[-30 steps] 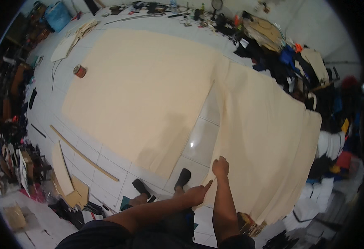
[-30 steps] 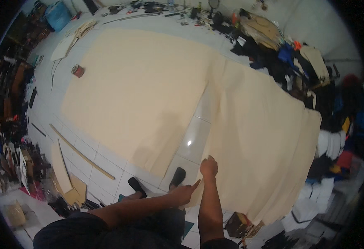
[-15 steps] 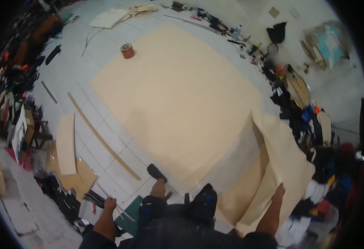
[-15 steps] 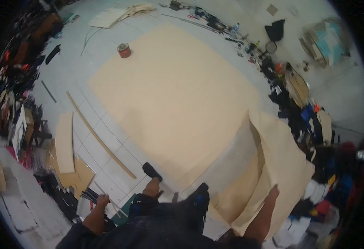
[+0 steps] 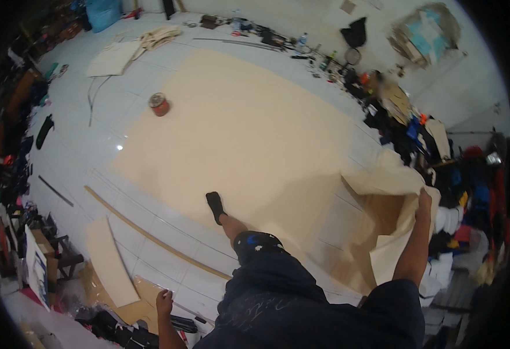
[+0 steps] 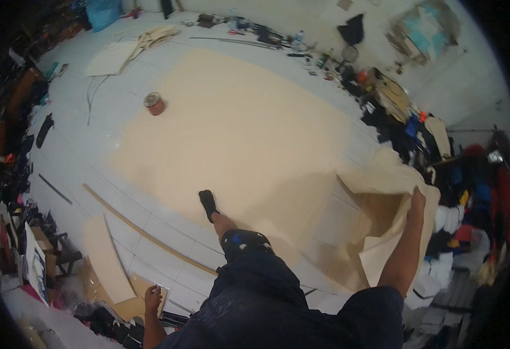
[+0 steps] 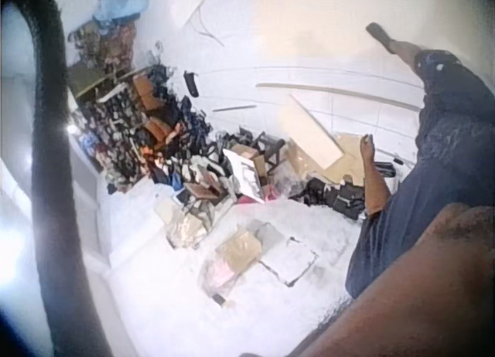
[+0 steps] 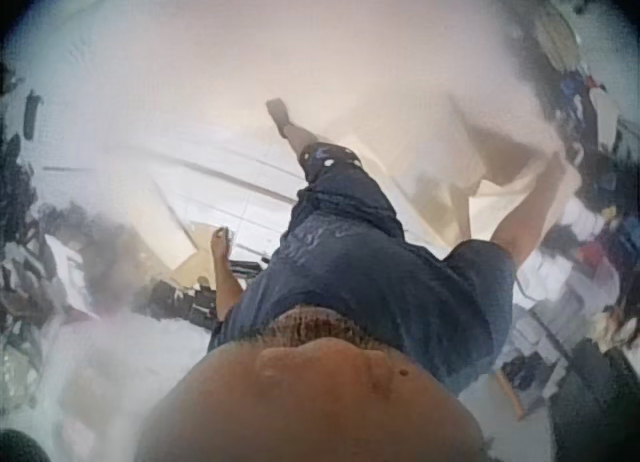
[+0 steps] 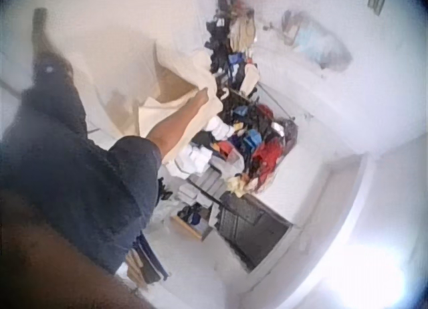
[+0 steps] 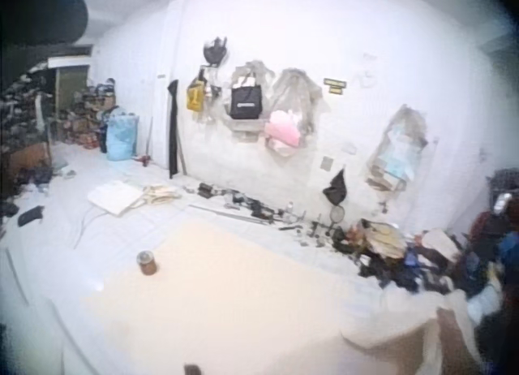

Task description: The person sits on a tiled floor and uses a long wooden stick to align and measure a large piece of off-white fabric. They then use scissors to cut the fabric along the straight edge of the stick. The person repeats this process, folding and repositioning the fabric to cut multiple straight sections.

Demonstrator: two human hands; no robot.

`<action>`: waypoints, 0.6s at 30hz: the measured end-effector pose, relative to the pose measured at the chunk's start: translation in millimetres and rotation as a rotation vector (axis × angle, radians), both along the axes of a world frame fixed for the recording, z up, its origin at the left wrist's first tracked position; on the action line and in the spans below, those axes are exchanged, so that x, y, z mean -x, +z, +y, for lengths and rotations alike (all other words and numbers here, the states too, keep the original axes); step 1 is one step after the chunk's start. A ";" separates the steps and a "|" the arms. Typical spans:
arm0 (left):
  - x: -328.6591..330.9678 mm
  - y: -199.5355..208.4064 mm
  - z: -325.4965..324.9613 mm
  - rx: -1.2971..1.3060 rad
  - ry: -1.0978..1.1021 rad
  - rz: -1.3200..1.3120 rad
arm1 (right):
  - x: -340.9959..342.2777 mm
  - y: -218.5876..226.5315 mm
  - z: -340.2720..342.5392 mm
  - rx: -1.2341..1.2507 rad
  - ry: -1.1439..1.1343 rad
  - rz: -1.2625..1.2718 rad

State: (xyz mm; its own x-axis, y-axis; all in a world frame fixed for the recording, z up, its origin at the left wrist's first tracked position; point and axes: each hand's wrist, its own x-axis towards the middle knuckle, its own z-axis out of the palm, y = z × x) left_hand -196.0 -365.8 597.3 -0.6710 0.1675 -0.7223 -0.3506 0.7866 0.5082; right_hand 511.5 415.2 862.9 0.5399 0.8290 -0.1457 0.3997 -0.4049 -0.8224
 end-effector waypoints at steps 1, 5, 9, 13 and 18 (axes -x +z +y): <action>32.9 3.8 0.3 -0.004 -0.095 0.065 | 22.0 -17.6 2.6 0.041 0.002 -0.075; 137.8 30.6 -9.6 -0.033 0.218 0.033 | 77.0 -72.1 -13.1 0.054 -0.129 -0.071; 192.1 58.2 -84.9 0.025 0.430 -0.395 | 80.1 -56.6 -19.3 0.121 -0.275 -0.242; 225.5 94.3 -69.0 0.626 -0.522 -0.067 | 80.9 -7.5 -33.3 0.154 -0.305 -0.358; 372.9 68.5 5.3 0.539 -0.400 -0.128 | 124.9 138.3 -62.1 0.003 -0.236 -0.550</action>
